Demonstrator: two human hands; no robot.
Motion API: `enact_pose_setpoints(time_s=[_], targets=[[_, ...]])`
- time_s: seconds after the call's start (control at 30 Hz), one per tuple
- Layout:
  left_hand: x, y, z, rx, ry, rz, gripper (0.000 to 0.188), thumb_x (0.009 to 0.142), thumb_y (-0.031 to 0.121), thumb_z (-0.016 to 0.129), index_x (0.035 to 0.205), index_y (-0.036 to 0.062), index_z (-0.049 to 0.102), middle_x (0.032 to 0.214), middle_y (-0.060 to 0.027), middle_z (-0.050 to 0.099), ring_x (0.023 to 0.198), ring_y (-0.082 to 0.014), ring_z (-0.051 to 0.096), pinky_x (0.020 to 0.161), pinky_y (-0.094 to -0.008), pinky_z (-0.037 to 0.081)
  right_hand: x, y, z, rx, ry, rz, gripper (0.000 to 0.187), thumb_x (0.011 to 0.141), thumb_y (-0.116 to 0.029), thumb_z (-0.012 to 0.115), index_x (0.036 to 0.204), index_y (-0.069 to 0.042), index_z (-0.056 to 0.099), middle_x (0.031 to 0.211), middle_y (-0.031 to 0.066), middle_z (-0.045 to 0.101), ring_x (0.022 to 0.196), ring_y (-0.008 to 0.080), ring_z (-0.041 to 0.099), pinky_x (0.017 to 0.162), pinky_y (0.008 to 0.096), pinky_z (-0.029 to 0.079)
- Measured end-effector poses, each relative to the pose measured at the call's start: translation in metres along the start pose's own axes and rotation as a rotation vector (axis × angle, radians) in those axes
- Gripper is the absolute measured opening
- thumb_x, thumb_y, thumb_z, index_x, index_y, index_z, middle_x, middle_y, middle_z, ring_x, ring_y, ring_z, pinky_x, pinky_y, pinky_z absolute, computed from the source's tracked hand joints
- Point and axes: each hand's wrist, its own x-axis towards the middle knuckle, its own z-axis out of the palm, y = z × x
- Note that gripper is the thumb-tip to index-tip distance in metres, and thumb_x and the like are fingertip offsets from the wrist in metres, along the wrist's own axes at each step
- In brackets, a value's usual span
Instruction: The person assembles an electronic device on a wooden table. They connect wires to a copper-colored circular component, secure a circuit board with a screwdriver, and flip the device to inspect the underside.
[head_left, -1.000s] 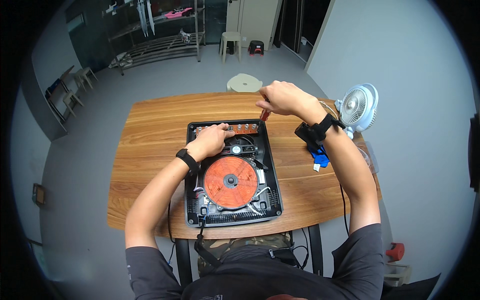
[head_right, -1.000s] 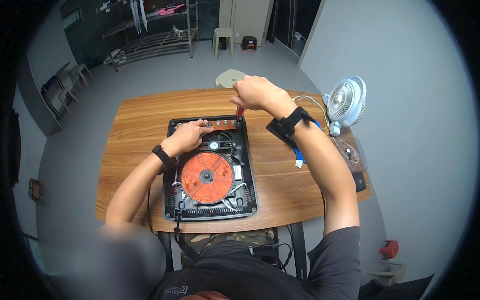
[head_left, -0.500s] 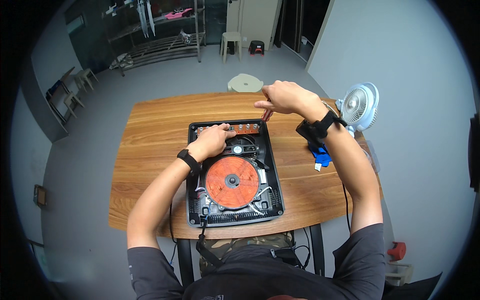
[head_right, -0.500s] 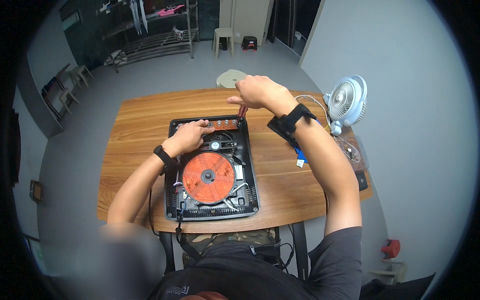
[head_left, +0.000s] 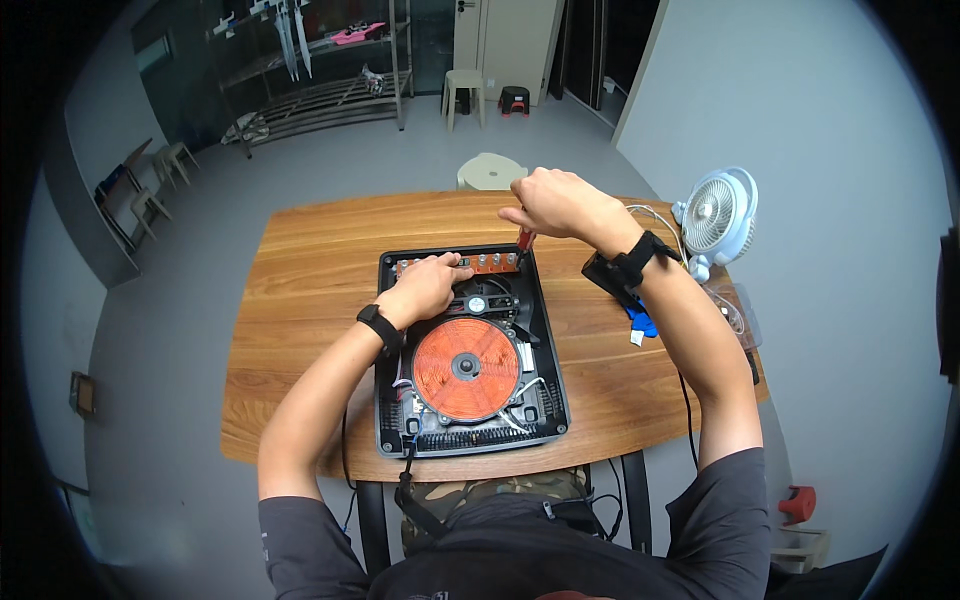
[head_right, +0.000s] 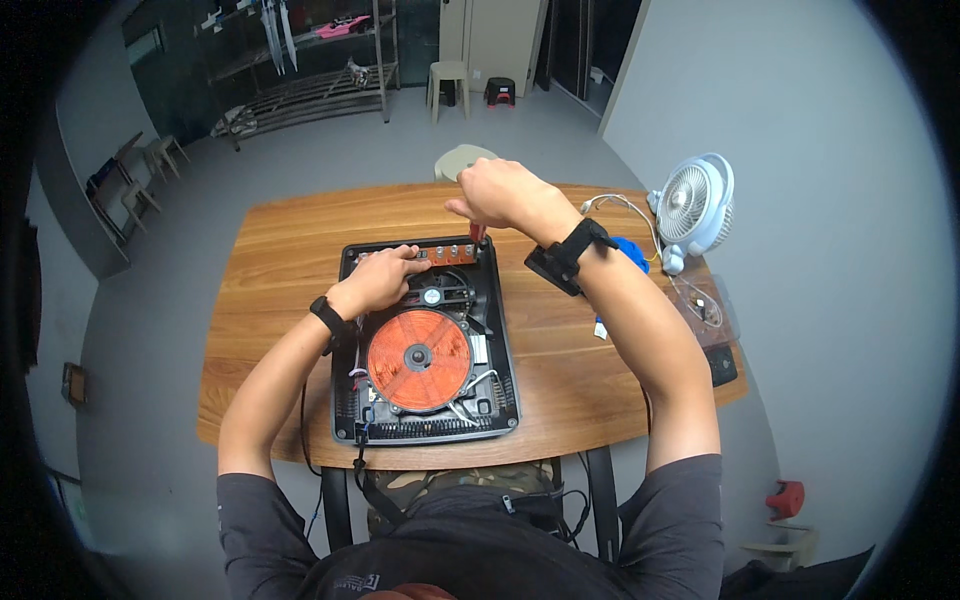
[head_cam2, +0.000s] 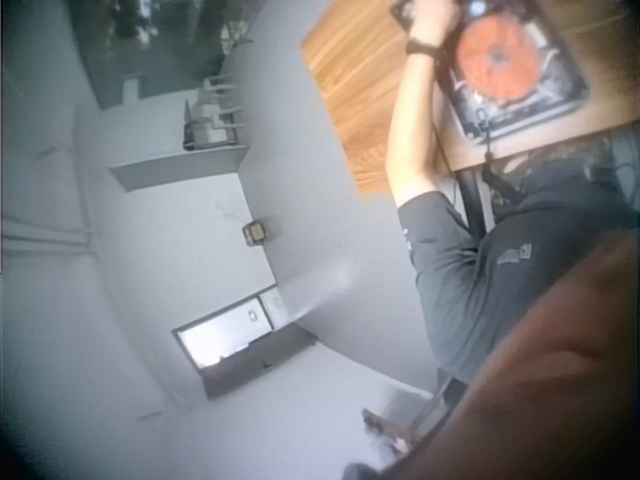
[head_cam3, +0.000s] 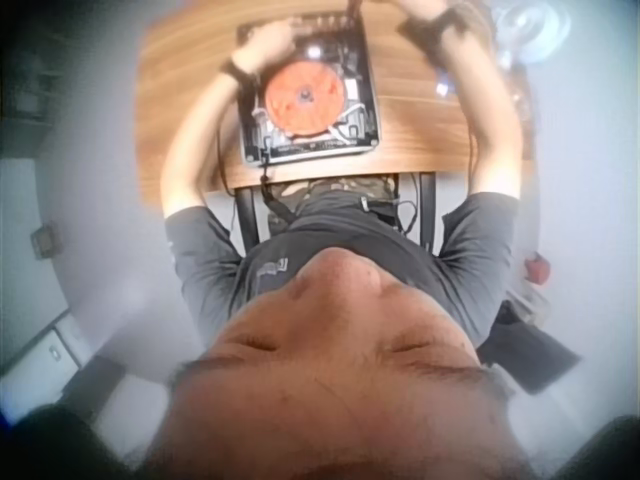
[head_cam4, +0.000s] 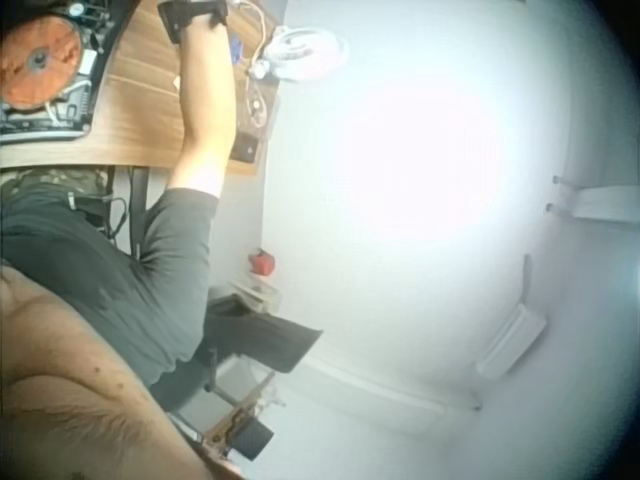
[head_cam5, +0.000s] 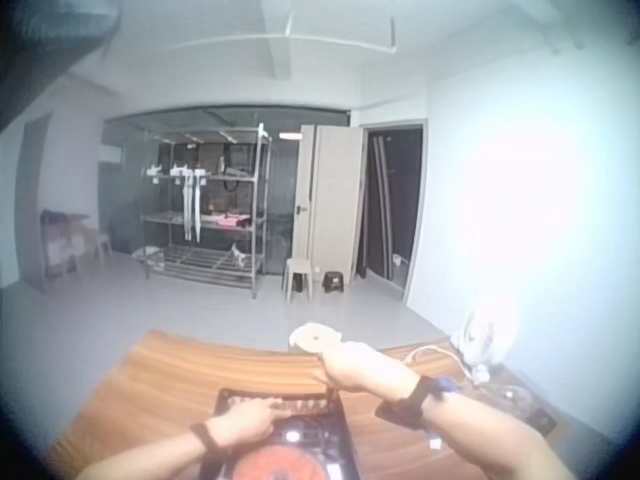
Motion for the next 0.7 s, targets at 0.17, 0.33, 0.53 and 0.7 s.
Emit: enact_pose_setpoints(time_s=[0.17,0.33,0.53,0.7], targets=[[0.003,0.000,0.000,0.007,0.009,0.017,0.056,0.084,0.004,0.058,0.138,0.0192,0.066,0.150,-0.0149,0.054,0.131,-0.0383,0.057,0.106,-0.0602,0.047,-0.008,0.013,-0.009,0.123,-0.071,-0.222,0.032,0.093,-0.025,0.072,0.104,0.002,0.060,0.101,0.0206,0.072,0.097,0.0356,0.071,0.080,0.0448,0.056],[0.000,-0.001,-0.004,-0.009,-0.038,-0.012,0.056,0.086,0.005,0.057,0.140,0.0199,0.064,0.152,-0.0136,0.052,0.137,-0.0360,0.053,0.107,-0.0617,0.045,-0.003,0.004,-0.013,0.304,-0.182,-0.050,0.031,0.093,-0.022,0.074,0.101,0.003,0.059,0.083,0.0180,0.073,0.066,0.0294,0.071,0.057,0.0384,0.055],[0.000,-0.003,-0.001,-0.001,-0.028,0.015,0.056,0.087,0.006,0.058,0.140,0.0196,0.064,0.153,-0.0138,0.051,0.137,-0.0362,0.053,0.108,-0.0609,0.045,-0.001,0.007,-0.014,0.346,-0.181,0.074,0.037,0.095,-0.030,0.073,0.098,0.005,0.059,0.079,0.0197,0.073,0.061,0.0263,0.070,0.052,0.0373,0.054],[0.000,0.002,-0.007,0.005,-0.049,0.008,0.057,0.087,0.006,0.058,0.141,0.0198,0.063,0.154,-0.0138,0.051,0.137,-0.0361,0.052,0.108,-0.0597,0.046,0.001,0.023,0.003,0.166,-0.054,0.077,0.044,0.091,-0.036,0.075,0.098,0.007,0.066,0.082,0.0236,0.073,0.075,0.0370,0.073,0.069,0.0434,0.059]])
